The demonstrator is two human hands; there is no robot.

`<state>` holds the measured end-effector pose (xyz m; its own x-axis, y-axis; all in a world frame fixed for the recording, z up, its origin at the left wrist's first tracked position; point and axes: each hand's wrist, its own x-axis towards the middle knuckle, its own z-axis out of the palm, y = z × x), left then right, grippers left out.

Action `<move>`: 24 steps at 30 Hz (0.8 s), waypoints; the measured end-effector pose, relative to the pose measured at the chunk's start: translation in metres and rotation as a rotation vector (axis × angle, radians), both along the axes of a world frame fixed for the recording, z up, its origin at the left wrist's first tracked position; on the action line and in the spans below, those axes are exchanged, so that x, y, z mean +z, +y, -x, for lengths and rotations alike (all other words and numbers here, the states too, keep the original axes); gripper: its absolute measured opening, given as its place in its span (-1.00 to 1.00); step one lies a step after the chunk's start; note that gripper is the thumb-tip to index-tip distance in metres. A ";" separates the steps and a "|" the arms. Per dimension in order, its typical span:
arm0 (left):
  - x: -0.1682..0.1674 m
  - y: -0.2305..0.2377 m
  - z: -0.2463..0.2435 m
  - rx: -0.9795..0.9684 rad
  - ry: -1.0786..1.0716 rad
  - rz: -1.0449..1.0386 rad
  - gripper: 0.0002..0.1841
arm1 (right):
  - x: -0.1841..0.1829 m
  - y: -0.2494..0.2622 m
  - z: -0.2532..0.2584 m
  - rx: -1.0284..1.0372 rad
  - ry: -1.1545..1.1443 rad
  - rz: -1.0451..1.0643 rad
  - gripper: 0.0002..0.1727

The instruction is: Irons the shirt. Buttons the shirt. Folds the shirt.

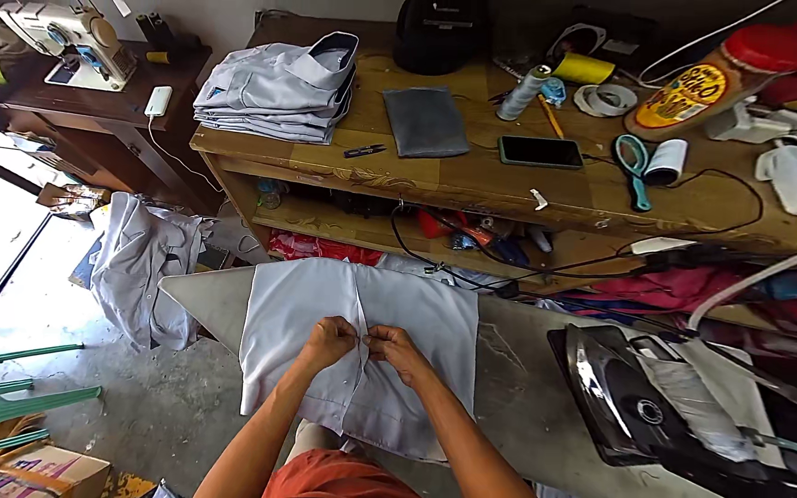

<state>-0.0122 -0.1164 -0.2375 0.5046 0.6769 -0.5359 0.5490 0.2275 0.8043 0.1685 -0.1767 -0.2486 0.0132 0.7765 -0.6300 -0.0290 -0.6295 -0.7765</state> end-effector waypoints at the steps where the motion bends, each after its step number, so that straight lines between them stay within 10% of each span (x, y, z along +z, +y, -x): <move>1: -0.001 -0.002 0.001 0.027 -0.026 0.020 -0.78 | 0.000 0.000 0.000 -0.001 0.005 -0.001 -0.93; 15: 0.005 -0.007 -0.004 0.061 0.088 -0.115 -0.80 | 0.008 0.002 -0.006 0.092 0.061 -0.045 -0.83; 24: -0.001 -0.007 -0.008 0.124 0.078 -0.031 -0.77 | 0.010 0.006 0.015 0.214 -0.456 -0.178 -0.79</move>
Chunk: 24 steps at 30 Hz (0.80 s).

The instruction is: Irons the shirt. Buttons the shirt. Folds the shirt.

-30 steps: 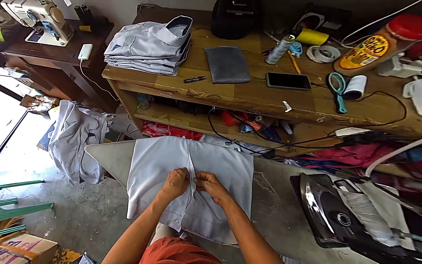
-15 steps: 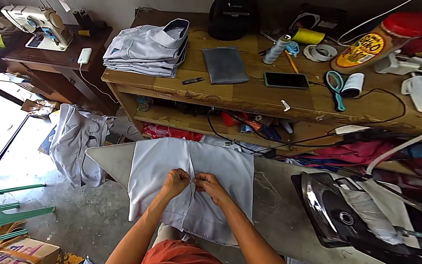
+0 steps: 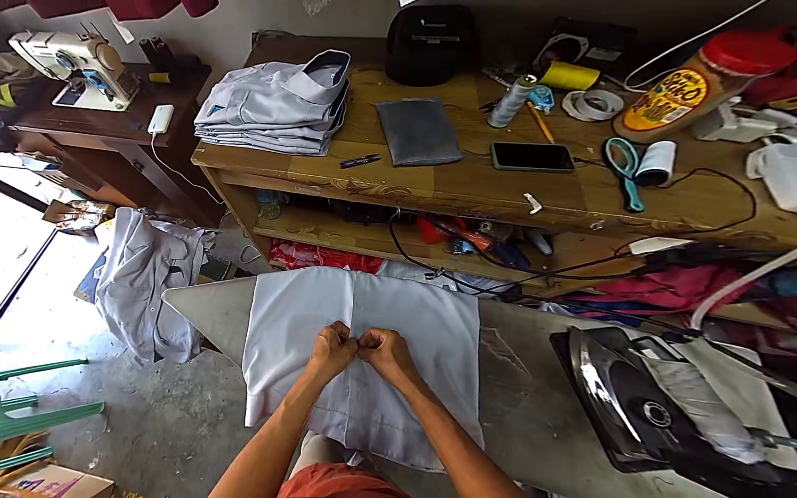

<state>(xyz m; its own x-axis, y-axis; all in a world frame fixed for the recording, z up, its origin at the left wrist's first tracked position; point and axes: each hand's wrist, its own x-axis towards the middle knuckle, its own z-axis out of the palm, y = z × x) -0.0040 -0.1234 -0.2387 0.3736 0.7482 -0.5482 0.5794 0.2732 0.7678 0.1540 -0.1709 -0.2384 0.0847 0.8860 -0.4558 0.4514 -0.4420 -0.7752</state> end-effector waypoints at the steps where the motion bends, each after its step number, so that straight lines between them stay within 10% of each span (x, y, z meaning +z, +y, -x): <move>1: 0.000 0.001 0.000 0.003 0.006 0.000 -0.78 | 0.001 -0.002 0.003 -0.007 -0.022 -0.032 -0.78; 14: -0.008 -0.008 -0.003 0.065 -0.131 -0.054 -0.84 | -0.019 -0.003 -0.016 -0.166 0.519 0.069 -0.95; 24: 0.014 -0.058 0.012 -0.073 -0.186 0.180 -0.76 | -0.017 -0.025 0.000 -0.032 0.109 -0.056 -0.46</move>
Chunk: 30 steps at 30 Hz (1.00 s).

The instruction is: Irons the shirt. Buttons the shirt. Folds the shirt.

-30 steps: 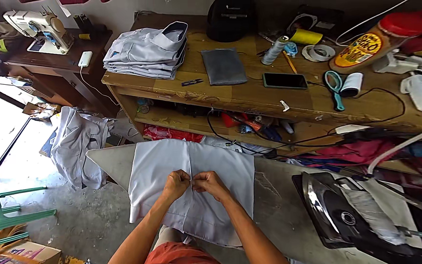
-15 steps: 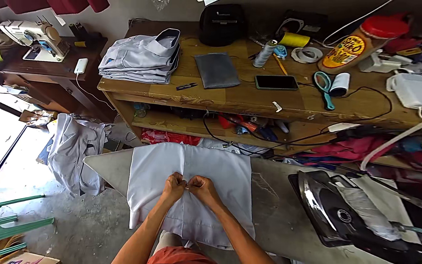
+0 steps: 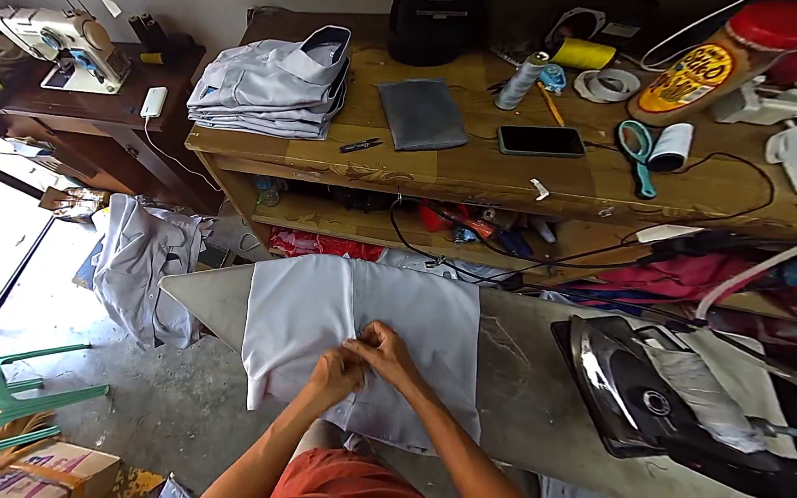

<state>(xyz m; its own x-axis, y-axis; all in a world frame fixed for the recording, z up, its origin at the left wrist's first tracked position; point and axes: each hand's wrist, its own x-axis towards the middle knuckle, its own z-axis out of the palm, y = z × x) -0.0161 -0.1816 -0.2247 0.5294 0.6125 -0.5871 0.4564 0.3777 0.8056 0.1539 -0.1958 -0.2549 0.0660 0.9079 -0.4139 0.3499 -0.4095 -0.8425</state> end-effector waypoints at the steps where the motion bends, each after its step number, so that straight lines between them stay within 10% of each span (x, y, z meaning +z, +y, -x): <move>1: 0.002 -0.013 0.004 -0.108 -0.010 0.031 -0.74 | 0.003 -0.007 0.001 0.064 -0.047 0.037 -0.41; 4: 0.003 -0.039 0.018 -0.338 0.006 0.047 -0.68 | 0.009 -0.027 -0.002 0.242 -0.164 0.148 -0.57; 12: -0.017 -0.040 0.014 -0.110 0.435 -0.472 -0.71 | -0.009 -0.059 -0.005 -0.024 0.184 0.102 -0.82; 30: -0.004 -0.042 0.019 0.186 0.120 -0.212 -0.78 | 0.008 -0.058 0.014 -0.228 0.457 0.234 -0.92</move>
<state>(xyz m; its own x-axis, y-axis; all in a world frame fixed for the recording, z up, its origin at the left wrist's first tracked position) -0.0353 -0.2236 -0.2283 0.3313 0.8081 -0.4871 0.4922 0.2924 0.8199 0.1394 -0.2542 -0.2470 0.0163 0.7725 -0.6348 -0.1488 -0.6260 -0.7655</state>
